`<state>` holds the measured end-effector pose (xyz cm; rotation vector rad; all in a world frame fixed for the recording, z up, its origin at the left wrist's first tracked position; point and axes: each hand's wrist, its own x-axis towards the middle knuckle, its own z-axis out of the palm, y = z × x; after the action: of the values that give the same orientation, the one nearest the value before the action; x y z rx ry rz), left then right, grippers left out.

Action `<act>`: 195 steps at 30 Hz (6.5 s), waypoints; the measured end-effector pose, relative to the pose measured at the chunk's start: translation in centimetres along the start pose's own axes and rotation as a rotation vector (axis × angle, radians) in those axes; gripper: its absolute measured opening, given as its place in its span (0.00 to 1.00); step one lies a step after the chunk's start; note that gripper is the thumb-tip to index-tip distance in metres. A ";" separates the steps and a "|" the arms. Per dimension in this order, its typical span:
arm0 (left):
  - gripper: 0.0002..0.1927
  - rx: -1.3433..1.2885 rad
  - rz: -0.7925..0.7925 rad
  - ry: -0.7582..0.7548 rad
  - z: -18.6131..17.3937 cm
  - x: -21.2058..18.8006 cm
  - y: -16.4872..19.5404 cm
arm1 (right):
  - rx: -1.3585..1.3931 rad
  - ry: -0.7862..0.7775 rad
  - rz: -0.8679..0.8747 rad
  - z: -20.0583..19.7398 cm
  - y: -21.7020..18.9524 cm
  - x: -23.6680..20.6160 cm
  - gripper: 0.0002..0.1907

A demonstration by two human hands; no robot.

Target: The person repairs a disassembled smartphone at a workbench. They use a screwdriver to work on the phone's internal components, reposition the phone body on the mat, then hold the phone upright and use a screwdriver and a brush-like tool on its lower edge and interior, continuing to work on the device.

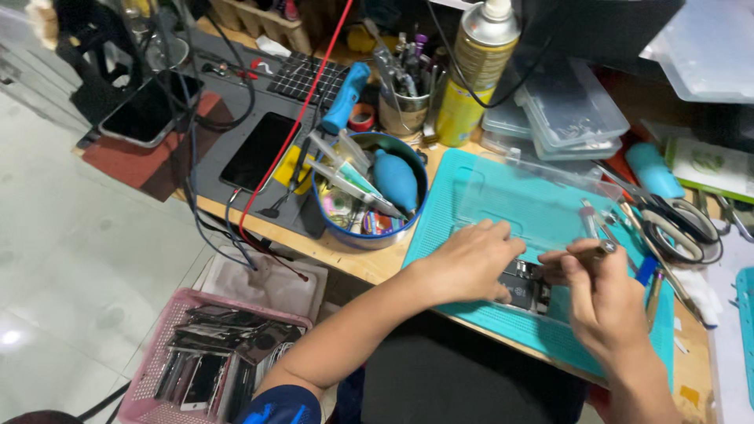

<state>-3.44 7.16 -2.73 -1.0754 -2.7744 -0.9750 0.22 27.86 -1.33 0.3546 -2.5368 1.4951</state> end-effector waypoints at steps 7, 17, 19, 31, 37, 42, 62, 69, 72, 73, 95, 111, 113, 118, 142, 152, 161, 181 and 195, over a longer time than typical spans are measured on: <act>0.29 0.012 0.024 -0.095 0.3 1.1 -0.6 | -0.032 0.161 -0.153 -1.9 0.3 -1.3 0.06; 0.28 -0.387 0.081 -0.077 -1.2 2.3 -3.1 | 0.216 0.372 -0.240 -3.0 -1.4 -2.2 0.05; 0.27 -0.519 -0.137 -0.026 -1.3 2.4 -3.2 | 0.276 0.410 -0.262 -2.8 -1.7 -2.4 0.07; 0.23 -1.651 -0.330 0.198 -0.3 0.3 -1.3 | 0.119 0.445 -0.234 -2.1 -1.7 -3.5 0.09; 0.28 -1.581 -0.337 0.071 -1.5 0.0 -1.2 | 0.110 0.427 -0.214 -2.1 -1.5 -3.9 0.12; 0.32 -1.106 -0.217 -0.235 -3.9 1.1 -3.1 | 0.160 0.441 -0.203 -2.6 -1.7 -4.7 0.10; 0.17 -0.111 0.090 0.060 -2.0 0.4 0.4 | 0.133 0.276 -0.085 -1.7 -1.6 -4.4 0.05; 0.25 -0.019 0.106 0.088 -2.9 -1.7 1.0 | 0.994 0.106 0.313 -0.9 -0.7 -2.1 0.13; 0.29 0.012 0.102 0.089 -3.2 -2.2 1.2 | 1.038 0.082 0.399 -0.4 -0.8 -1.3 0.13; 0.30 0.017 0.101 0.090 -3.3 -2.3 1.2 | 1.037 0.074 0.404 -0.2 -0.9 -1.1 0.13; 0.27 -0.011 0.133 0.053 -2.9 -2.8 1.5 | 0.669 -0.060 0.288 -2.5 0.0 1.2 0.16; 0.27 0.071 -0.057 -0.070 -5.0 -2.1 1.7 | -0.572 -0.035 0.173 -1.3 -3.3 0.8 0.14; 0.25 0.005 -0.077 -0.080 -5.3 -2.4 1.5 | -0.546 -0.013 0.166 -0.7 -3.2 0.5 0.16; 0.20 -0.138 -0.136 -0.168 -6.6 -2.7 0.3 | -0.419 -0.009 0.129 -0.1 -2.5 0.3 0.17; 0.19 -0.906 -0.357 0.426 -5.8 -4.7 -2.8 | -0.621 0.092 0.119 -3.9 0.7 0.5 0.09; 0.10 -0.957 -0.324 0.425 -2.7 -5.6 -2.3 | -0.654 -0.004 0.124 -3.8 0.4 0.2 0.11; 0.14 -1.043 -0.312 0.490 -0.1 -5.9 -0.6 | -0.572 0.125 -0.061 -2.7 -2.6 -0.4 0.08; 0.20 -1.463 -0.219 1.077 -7.8 -13.8 -3.1 | -0.377 -0.149 -0.382 5.2 -9.6 8.8 0.09; 0.15 -1.464 -0.146 1.233 -9.7 -16.4 -4.9 | -0.420 -0.378 -0.064 10.8 -8.5 12.4 0.19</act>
<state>4.08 -10.98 -1.25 0.0513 -0.9126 -2.5055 -9.45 12.97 3.88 0.6966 -3.0014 0.9002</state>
